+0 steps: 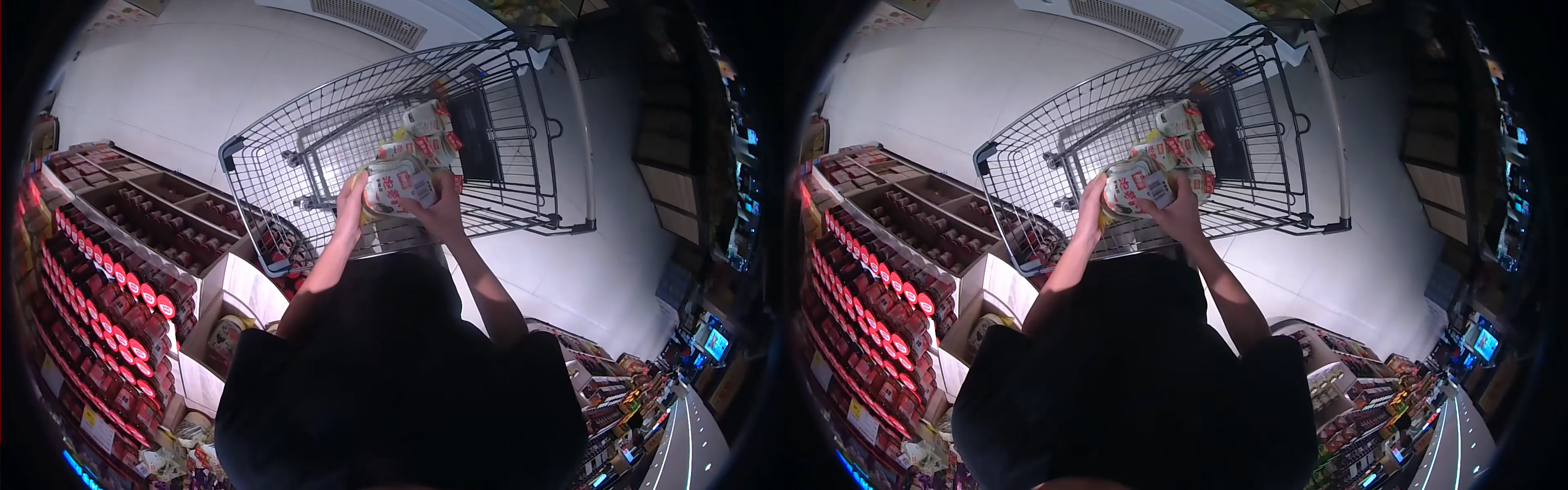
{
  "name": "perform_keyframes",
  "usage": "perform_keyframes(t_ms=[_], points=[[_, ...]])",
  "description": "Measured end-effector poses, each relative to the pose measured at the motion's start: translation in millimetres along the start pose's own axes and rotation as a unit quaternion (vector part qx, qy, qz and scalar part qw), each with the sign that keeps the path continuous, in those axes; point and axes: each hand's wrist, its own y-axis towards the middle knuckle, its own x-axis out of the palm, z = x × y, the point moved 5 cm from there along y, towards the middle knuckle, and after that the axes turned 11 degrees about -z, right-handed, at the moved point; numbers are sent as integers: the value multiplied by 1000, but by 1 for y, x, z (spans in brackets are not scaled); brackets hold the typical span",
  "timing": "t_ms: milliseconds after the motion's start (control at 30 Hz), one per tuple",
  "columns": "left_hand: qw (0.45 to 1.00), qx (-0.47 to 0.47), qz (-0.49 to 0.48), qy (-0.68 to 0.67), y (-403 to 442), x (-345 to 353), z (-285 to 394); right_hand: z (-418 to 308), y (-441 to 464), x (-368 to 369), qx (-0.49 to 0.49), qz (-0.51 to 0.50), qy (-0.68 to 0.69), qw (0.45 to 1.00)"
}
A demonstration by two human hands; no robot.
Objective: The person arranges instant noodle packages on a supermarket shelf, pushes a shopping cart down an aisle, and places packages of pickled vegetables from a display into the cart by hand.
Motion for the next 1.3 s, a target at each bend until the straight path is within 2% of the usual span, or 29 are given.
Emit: perform_keyframes(t_ms=[133, 200, 267, 300, 400, 467, 533, 600, 700, 767, 800, 833, 933, 1000, 1067, 1100, 1133, 1200, 1233, 1267, 1300], points=[[998, 26, 61, -23, 61, -6, -13, 28, 54, -8, 1, 10, -15, 1000], [998, 29, 54, -25, 102, -13, -22, 49, 88, -12, 18, 2, -8, 1000], [996, 29, 81, -24, 138, -23, -33, 76, 118, -14, 11, 25, -57, 998], [996, 32, 81, -15, 159, -29, -39, 80, 133, -14, 22, 21, -26, 999], [992, -27, 116, 51, 206, -49, -61, 118, 176, -14, 64, -8, -51, 997], [990, -54, 107, 75, 242, -64, -79, 141, 200, -14, 60, 3, -46, 997], [993, -7, 117, 26, 271, -71, -95, 170, 220, -12, 106, -12, -164, 981], [994, -6, 109, 14, 296, -83, -106, 196, 240, -6, 103, -29, -113, 988], [992, 3, 116, 39, 324, -100, -118, 218, 259, 4, 26, -7, -70, 997], [990, -12, 123, 73, 343, -116, -129, 233, 268, 7, 59, -12, -41, 997], [986, -26, 122, 109, 351, -122, -136, 238, 272, 7, 89, -9, -15, 996], [987, -17, 107, 120, 358, -129, -144, 241, 274, 6, 106, -11, -54, 993], [993, 26, 74, 86, 367, -127, -139, 258, 277, 14, 147, -40, -76, 985], [992, 46, 90, 76, 373, -125, -139, 268, 279, 18, 134, -44, -73, 987], [955, 40, 153, 253, 377, -130, -135, 267, 280, 14, 134, -46, -84, 986], [933, -7, 162, 322, 374, -124, -124, 270, 280, 12, 133, -43, -82, 987], [933, -4, 159, 324, 371, -119, -122, 278, 279, 11, 127, -60, -79, 987], [951, -30, 236, 196, 360, -110, -128, 291, 272, 7, 119, -72, -77, 987], [955, -44, 248, 158, 347, -103, -127, 285, 265, 4, 51, -56, -133, 988], [933, -33, 304, 189, 331, -93, -123, 279, 257, 2, -19, -40, -188, 981], [934, -10, 307, 181, 322, -92, -132, 277, 247, -2, 59, -64, -179, 980]])
